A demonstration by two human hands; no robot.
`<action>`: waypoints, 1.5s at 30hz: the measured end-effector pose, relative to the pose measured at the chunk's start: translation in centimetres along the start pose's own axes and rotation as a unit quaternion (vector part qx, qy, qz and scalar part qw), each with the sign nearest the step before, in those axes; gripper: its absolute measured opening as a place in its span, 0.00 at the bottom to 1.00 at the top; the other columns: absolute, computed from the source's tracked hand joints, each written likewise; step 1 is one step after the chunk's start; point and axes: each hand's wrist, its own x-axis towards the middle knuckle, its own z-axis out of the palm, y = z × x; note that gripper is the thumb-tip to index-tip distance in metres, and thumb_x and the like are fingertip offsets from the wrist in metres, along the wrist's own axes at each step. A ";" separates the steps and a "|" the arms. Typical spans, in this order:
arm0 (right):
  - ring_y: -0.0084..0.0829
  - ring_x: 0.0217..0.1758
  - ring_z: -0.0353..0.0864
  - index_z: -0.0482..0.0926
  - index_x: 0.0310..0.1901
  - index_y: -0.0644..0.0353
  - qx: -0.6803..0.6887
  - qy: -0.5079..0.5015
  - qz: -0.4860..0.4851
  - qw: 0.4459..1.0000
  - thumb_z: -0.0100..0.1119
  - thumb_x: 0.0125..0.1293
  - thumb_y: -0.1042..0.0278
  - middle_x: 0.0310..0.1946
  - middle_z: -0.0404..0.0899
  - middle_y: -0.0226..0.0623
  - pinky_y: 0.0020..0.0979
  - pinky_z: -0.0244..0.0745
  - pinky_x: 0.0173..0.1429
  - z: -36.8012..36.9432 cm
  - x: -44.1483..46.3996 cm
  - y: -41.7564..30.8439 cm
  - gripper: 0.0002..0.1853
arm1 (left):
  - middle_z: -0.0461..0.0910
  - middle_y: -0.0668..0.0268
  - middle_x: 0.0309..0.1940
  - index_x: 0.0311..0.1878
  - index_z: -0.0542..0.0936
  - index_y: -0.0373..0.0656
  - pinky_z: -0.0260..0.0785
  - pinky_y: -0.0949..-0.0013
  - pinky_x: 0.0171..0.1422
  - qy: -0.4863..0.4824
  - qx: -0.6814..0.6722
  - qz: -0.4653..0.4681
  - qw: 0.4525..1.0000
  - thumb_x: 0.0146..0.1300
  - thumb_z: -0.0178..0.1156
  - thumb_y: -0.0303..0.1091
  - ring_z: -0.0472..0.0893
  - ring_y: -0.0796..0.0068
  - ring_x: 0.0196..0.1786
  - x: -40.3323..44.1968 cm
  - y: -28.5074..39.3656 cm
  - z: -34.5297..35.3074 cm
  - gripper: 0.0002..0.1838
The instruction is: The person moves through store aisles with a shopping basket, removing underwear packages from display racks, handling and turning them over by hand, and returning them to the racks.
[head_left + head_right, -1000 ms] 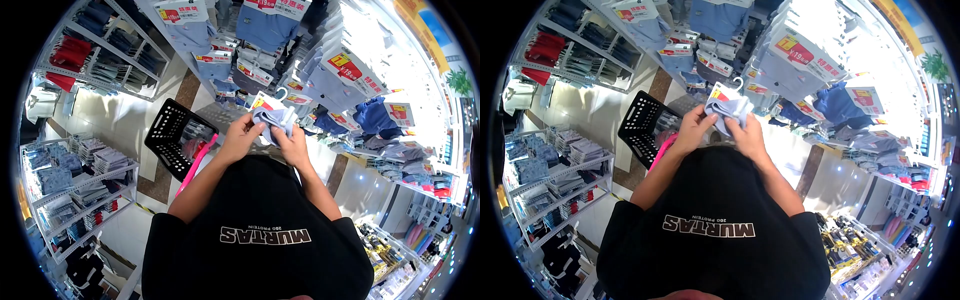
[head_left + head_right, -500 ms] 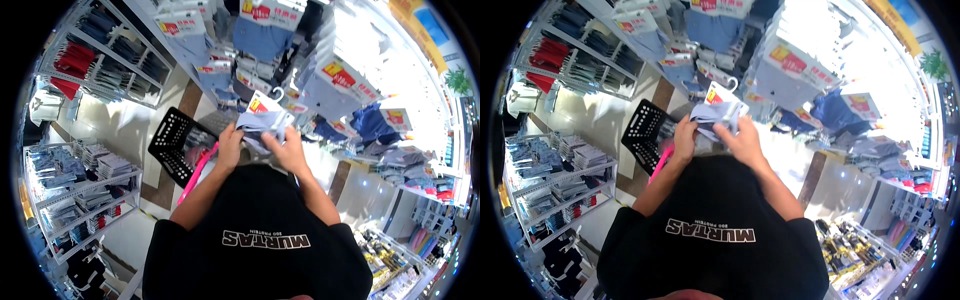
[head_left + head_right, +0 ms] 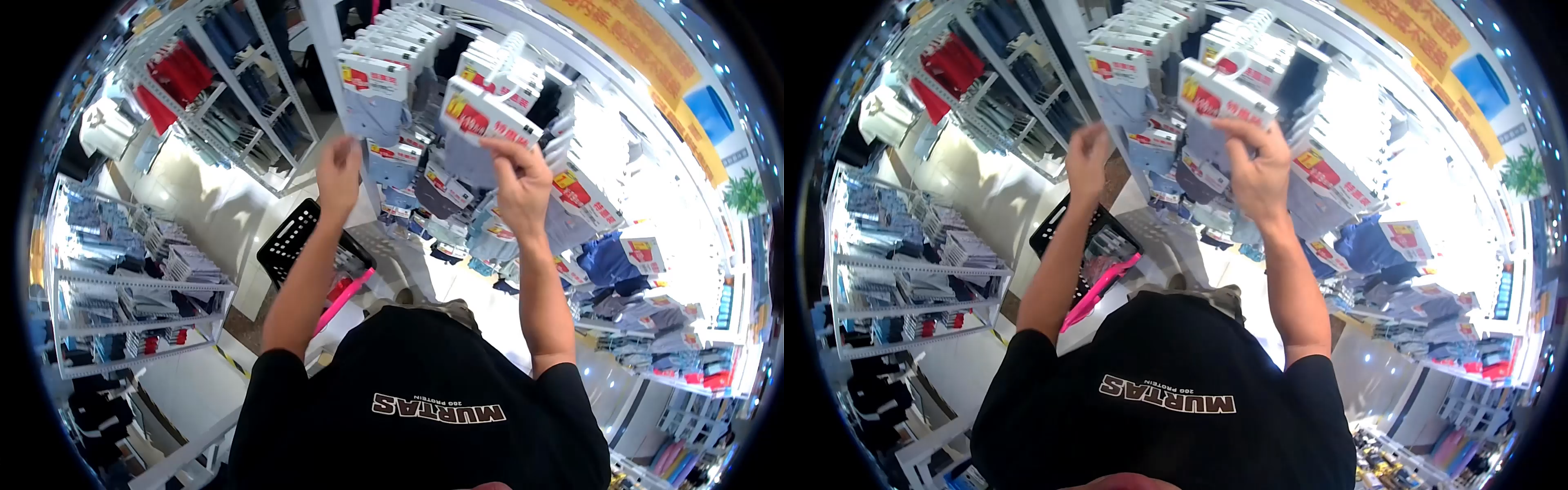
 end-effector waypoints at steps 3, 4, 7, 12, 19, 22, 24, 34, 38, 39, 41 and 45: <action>0.14 0.30 0.64 0.86 0.44 0.62 -0.014 0.001 0.010 1.000 0.56 0.65 0.78 0.33 0.69 0.25 0.20 0.58 0.33 0.4 2.6 0.5 0.11 | 0.76 0.53 0.57 0.61 0.73 0.35 0.69 0.63 0.59 0.023 0.104 0.156 0.982 0.63 0.65 0.33 0.75 0.61 0.62 5.6 6.8 -0.4 0.25; 0.14 0.30 0.64 0.86 0.43 0.62 -0.009 0.000 0.016 1.000 0.56 0.65 0.78 0.33 0.68 0.25 0.20 0.58 0.33 0.6 2.9 1.2 0.10 | 0.75 0.53 0.58 0.62 0.72 0.35 0.68 0.60 0.61 0.021 0.160 0.234 0.959 0.60 0.67 0.34 0.74 0.57 0.62 7.0 7.9 -0.5 0.28; 0.14 0.28 0.63 0.86 0.42 0.62 -0.032 -0.007 0.019 0.999 0.55 0.66 0.78 0.33 0.68 0.25 0.21 0.58 0.32 0.8 3.2 2.6 0.10 | 0.73 0.55 0.61 0.64 0.72 0.39 0.63 0.53 0.66 -0.033 0.251 0.293 0.922 0.56 0.69 0.37 0.71 0.50 0.62 11.2 7.4 -0.3 0.32; 0.30 0.44 0.74 0.84 0.47 0.60 -0.099 -0.008 0.052 0.994 0.58 0.62 0.75 0.45 0.71 0.38 0.28 0.68 0.49 0.4 2.5 1.5 0.12 | 0.74 0.57 0.60 0.61 0.76 0.44 0.60 0.55 0.66 -0.068 0.422 0.284 0.858 0.52 0.72 0.44 0.71 0.52 0.60 11.3 9.1 0.2 0.33; 0.55 0.72 0.61 0.80 0.53 0.59 -0.184 0.071 -0.065 0.978 0.65 0.59 0.72 0.70 0.58 0.58 0.44 0.59 0.72 1.2 -1.6 -2.6 0.18 | 0.84 0.62 0.37 0.48 0.81 0.35 0.71 0.70 0.48 -0.145 0.173 0.117 0.967 0.54 0.73 0.43 0.81 0.72 0.39 11.2 10.6 0.1 0.24; 0.56 0.73 0.61 0.78 0.55 0.61 -0.173 0.021 -0.093 0.980 0.66 0.58 0.73 0.70 0.59 0.58 0.44 0.59 0.73 0.3 -3.5 -2.9 0.21 | 0.83 0.64 0.36 0.46 0.81 0.34 0.70 0.73 0.47 -0.141 0.109 0.046 0.983 0.55 0.73 0.41 0.79 0.78 0.39 8.9 12.9 -0.7 0.22; 0.51 0.69 0.68 0.75 0.58 0.63 -0.156 -0.018 -0.115 0.981 0.67 0.59 0.73 0.67 0.66 0.55 0.42 0.64 0.70 -0.3 -4.6 -3.0 0.24 | 0.84 0.65 0.37 0.44 0.81 0.35 0.72 0.74 0.47 -0.158 0.090 0.024 0.983 0.55 0.73 0.38 0.80 0.80 0.39 7.7 12.7 -1.5 0.19; 0.30 0.59 0.77 0.73 0.62 0.63 0.150 -0.152 0.163 0.963 0.65 0.64 0.71 0.54 0.79 0.42 0.30 0.70 0.62 -0.5 -8.2 -1.5 0.25 | 0.82 0.65 0.38 0.48 0.78 0.36 0.75 0.74 0.45 -0.293 -0.169 -0.244 0.909 0.60 0.71 0.33 0.81 0.81 0.40 -7.5 9.5 3.2 0.17; 0.23 0.48 0.80 0.83 0.47 0.66 0.131 -0.071 0.205 0.967 0.62 0.66 0.75 0.44 0.84 0.36 0.25 0.72 0.54 -1.2 -9.8 1.1 0.10 | 0.82 0.64 0.46 0.53 0.78 0.36 0.74 0.71 0.53 -0.298 -0.233 -0.282 0.881 0.62 0.69 0.32 0.81 0.77 0.46 -12.8 6.3 4.5 0.19; 0.22 0.47 0.79 0.83 0.46 0.66 0.140 -0.050 0.214 0.965 0.63 0.66 0.75 0.43 0.84 0.36 0.24 0.72 0.54 -1.5 -9.8 1.1 0.09 | 0.82 0.63 0.48 0.56 0.77 0.35 0.73 0.69 0.56 -0.348 -0.183 -0.276 0.877 0.62 0.67 0.30 0.81 0.76 0.48 -13.5 6.4 4.3 0.19; 0.22 0.46 0.79 0.83 0.46 0.67 0.158 -0.023 0.225 0.961 0.63 0.66 0.75 0.43 0.84 0.36 0.24 0.72 0.54 -2.0 -10.6 1.6 0.08 | 0.83 0.63 0.47 0.56 0.78 0.33 0.74 0.71 0.55 -0.360 -0.178 -0.315 0.860 0.63 0.66 0.29 0.81 0.77 0.47 -14.5 6.3 4.3 0.19; 0.21 0.45 0.78 0.83 0.46 0.67 0.163 0.040 0.237 0.957 0.63 0.67 0.74 0.43 0.84 0.34 0.23 0.71 0.53 -2.0 -11.5 1.7 0.09 | 0.82 0.61 0.47 0.57 0.76 0.30 0.75 0.73 0.53 -0.385 -0.188 -0.349 0.834 0.64 0.64 0.28 0.82 0.77 0.45 -13.6 5.6 3.5 0.20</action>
